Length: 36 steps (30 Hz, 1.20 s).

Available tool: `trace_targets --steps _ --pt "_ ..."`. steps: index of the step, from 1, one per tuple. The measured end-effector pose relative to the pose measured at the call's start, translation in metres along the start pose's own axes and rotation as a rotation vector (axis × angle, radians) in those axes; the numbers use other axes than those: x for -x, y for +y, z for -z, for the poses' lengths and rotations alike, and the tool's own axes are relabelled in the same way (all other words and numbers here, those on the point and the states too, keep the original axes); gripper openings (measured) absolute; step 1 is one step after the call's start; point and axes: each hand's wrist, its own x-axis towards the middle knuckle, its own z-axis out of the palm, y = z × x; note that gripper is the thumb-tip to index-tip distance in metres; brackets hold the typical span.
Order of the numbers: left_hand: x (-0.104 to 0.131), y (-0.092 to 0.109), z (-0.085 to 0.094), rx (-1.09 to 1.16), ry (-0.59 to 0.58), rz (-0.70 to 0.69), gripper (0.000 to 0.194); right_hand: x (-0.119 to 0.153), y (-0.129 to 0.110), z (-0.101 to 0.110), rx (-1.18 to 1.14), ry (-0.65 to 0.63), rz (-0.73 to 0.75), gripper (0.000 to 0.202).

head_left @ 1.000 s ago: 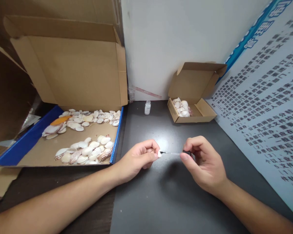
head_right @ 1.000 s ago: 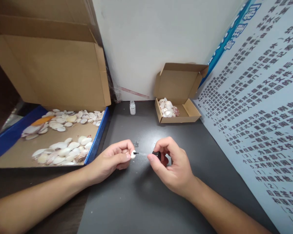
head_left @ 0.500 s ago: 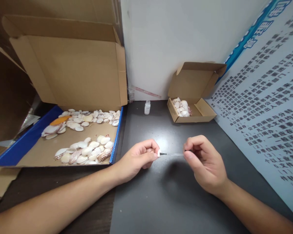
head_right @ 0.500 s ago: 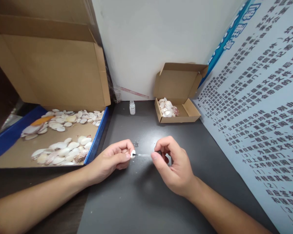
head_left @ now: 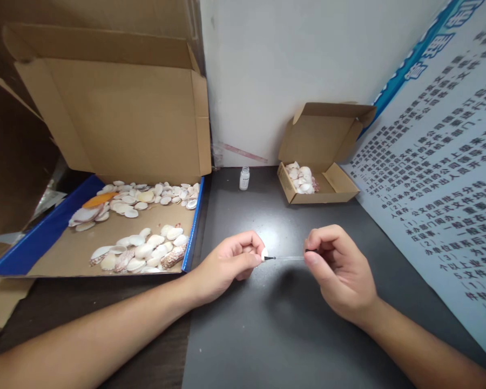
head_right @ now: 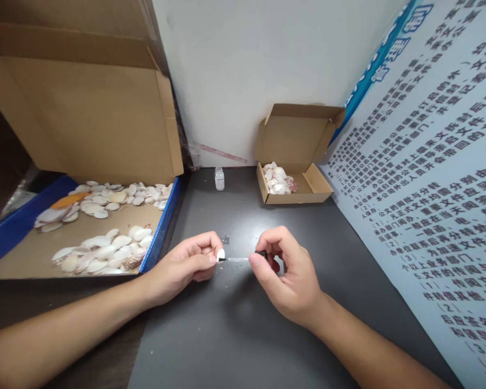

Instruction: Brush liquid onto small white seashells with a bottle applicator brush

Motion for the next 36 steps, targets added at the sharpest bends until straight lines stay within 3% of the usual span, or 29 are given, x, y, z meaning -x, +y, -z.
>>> trace_targets --steps 3,8,16,36 --pt "0.0000 0.0005 0.0000 -0.005 0.002 0.002 0.014 -0.0002 0.0000 -0.0003 0.038 0.028 -0.006 0.015" --pt "0.0001 0.0005 -0.0002 0.003 0.006 0.003 0.014 0.0008 -0.0004 0.0002 -0.005 0.015 -0.020 0.007" --pt "0.0002 -0.0003 0.0016 0.002 -0.016 -0.004 0.011 -0.0023 -0.0018 -0.0004 0.045 0.019 -0.024 0.010" --pt "0.0015 0.0010 -0.0040 -0.086 -0.012 -0.016 0.021 -0.0002 0.0002 -0.0004 0.056 0.007 0.002 0.011"
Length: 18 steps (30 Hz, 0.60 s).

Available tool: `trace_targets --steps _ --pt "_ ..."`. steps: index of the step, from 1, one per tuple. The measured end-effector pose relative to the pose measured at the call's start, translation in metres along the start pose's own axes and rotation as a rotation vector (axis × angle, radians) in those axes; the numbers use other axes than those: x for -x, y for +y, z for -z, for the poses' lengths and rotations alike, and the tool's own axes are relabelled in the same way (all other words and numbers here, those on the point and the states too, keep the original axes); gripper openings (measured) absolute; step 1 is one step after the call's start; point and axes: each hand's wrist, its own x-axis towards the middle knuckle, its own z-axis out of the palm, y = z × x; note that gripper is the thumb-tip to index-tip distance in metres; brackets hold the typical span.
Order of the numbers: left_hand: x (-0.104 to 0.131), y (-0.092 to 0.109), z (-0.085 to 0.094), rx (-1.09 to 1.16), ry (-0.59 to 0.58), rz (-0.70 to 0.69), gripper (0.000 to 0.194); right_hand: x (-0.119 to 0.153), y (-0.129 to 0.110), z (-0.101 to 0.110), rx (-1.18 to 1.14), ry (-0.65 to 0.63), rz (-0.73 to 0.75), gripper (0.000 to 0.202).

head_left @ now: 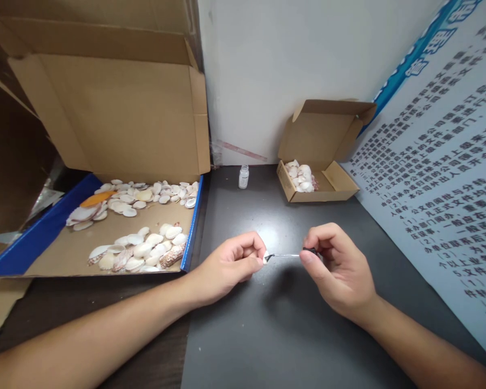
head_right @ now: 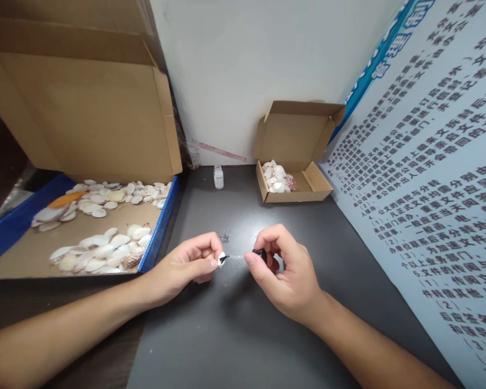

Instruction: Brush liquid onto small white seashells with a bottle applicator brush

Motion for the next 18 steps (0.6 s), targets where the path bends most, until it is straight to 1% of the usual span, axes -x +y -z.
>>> trace_targets --steps 5,8,18 --pt "0.0009 -0.0009 0.0015 -0.011 -0.021 -0.015 0.016 -0.0006 -0.0007 0.0011 0.025 0.036 -0.035 0.012" --pt "0.0012 -0.0019 0.0029 -0.019 -0.031 -0.018 0.015 -0.0013 -0.0015 0.0022 0.012 0.046 -0.032 0.010" --pt "0.0008 -0.0019 0.0015 -0.034 -0.017 -0.033 0.019 -0.0006 -0.0033 0.0019 0.006 -0.003 -0.003 0.012"
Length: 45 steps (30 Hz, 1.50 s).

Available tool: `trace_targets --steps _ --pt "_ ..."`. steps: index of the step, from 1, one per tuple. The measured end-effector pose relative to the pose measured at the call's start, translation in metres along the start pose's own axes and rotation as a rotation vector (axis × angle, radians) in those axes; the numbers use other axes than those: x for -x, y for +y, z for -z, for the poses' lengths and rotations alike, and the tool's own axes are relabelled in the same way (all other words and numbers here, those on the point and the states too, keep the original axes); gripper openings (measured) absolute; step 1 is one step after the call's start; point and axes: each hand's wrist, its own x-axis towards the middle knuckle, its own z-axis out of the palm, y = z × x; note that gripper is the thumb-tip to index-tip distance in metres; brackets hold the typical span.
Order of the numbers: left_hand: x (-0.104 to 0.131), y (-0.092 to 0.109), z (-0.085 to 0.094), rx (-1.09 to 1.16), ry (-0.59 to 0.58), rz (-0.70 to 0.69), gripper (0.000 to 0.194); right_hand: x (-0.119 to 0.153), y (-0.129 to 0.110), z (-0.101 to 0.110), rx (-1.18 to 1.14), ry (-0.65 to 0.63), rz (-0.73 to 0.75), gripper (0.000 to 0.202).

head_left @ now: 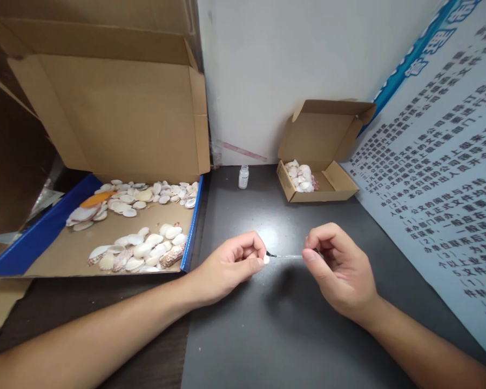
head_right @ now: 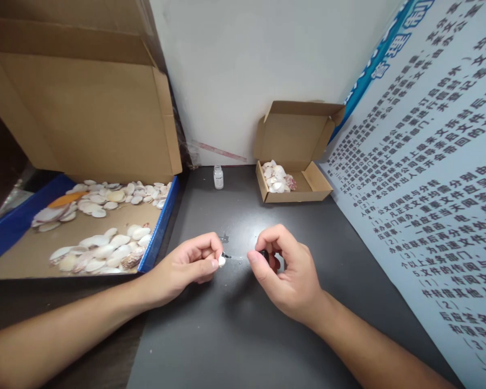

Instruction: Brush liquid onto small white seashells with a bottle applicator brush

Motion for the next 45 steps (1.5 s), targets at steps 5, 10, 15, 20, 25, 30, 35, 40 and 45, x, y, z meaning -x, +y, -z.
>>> trace_targets --steps 5,10,15,20,25,30,35,40,45 --pt "-0.0001 -0.0002 -0.0002 -0.006 0.011 0.001 0.020 0.0004 0.0001 0.0010 -0.027 -0.033 0.023 0.014" --pt "0.0001 0.0007 -0.0004 -0.019 0.006 -0.002 0.021 0.0025 0.0020 0.0014 -0.075 -0.029 0.011 0.014" --pt "0.0003 0.0005 -0.0004 -0.023 0.005 0.001 0.021 0.0020 0.0027 -0.0006 -0.050 -0.018 0.018 0.014" --pt "-0.0003 0.0004 -0.0012 -0.012 -0.007 0.000 0.022 0.0015 0.0021 0.0002 -0.004 0.044 0.006 0.014" --pt "0.0006 -0.0007 -0.0017 -0.055 -0.011 0.002 0.022 0.0020 0.0018 0.0004 -0.018 0.021 0.005 0.015" --pt "0.0008 0.0003 -0.0028 -0.083 -0.010 0.000 0.022 0.0010 0.0016 -0.0001 0.017 0.042 -0.010 0.016" --pt "0.0007 0.0026 -0.0035 -0.121 -0.011 0.006 0.024 0.0006 0.0004 0.0016 0.035 0.076 -0.021 0.016" --pt "0.0007 0.0019 -0.0024 -0.133 -0.013 0.008 0.024 0.0010 -0.0004 0.0017 0.009 0.035 0.007 0.017" --pt "0.0008 0.0020 -0.0032 -0.153 -0.013 0.007 0.025 -0.0003 -0.0003 0.0004 0.035 0.058 -0.021 0.018"
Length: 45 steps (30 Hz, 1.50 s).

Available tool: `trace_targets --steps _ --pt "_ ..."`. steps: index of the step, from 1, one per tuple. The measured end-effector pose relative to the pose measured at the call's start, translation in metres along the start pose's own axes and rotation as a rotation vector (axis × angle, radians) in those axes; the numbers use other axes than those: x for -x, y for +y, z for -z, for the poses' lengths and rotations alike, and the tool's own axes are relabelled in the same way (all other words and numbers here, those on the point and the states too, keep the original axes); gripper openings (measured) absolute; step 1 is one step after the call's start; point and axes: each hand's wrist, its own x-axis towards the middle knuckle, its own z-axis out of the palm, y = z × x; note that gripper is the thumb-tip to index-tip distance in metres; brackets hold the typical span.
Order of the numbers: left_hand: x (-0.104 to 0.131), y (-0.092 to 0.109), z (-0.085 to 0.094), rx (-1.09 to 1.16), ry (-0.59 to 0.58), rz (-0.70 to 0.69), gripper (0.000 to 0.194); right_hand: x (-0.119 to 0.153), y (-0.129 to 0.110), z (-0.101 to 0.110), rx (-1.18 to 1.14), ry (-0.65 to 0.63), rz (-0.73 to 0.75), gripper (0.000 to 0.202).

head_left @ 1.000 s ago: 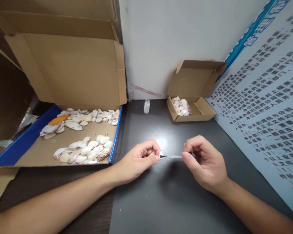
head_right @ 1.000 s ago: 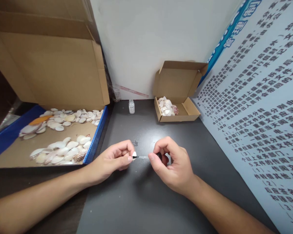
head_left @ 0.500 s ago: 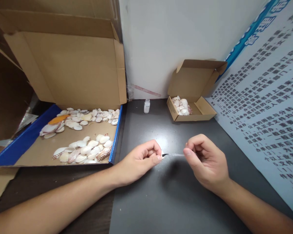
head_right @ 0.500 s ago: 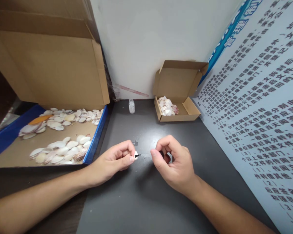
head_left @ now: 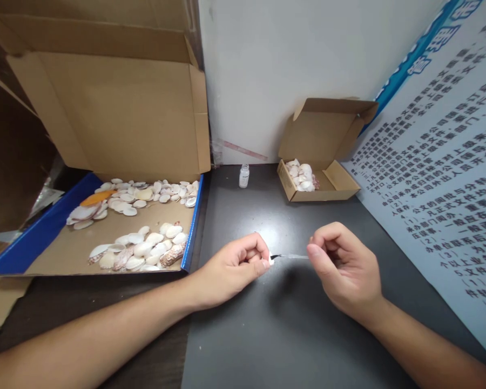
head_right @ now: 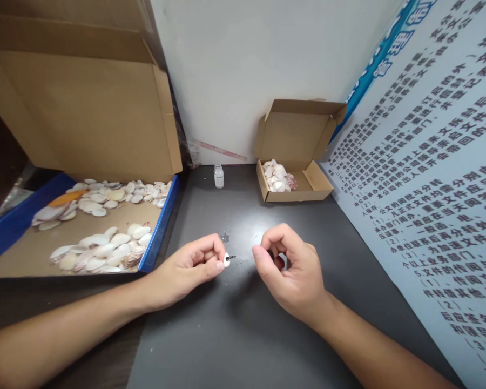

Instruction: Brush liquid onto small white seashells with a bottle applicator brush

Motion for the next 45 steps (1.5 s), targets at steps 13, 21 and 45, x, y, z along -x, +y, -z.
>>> trace_targets --steps 13,21,45 --pt "0.0007 -0.0004 0.0007 -0.029 0.006 0.017 0.031 0.0011 -0.0007 0.0001 0.012 0.009 -0.022 0.017" --pt "0.0005 -0.0002 0.0005 -0.022 0.002 0.005 0.028 0.0006 -0.0003 0.0010 -0.023 -0.020 0.003 0.016" --pt "0.0012 0.0015 0.0016 -0.045 -0.005 -0.011 0.028 0.0012 0.0004 0.0013 0.003 0.011 -0.023 0.017"
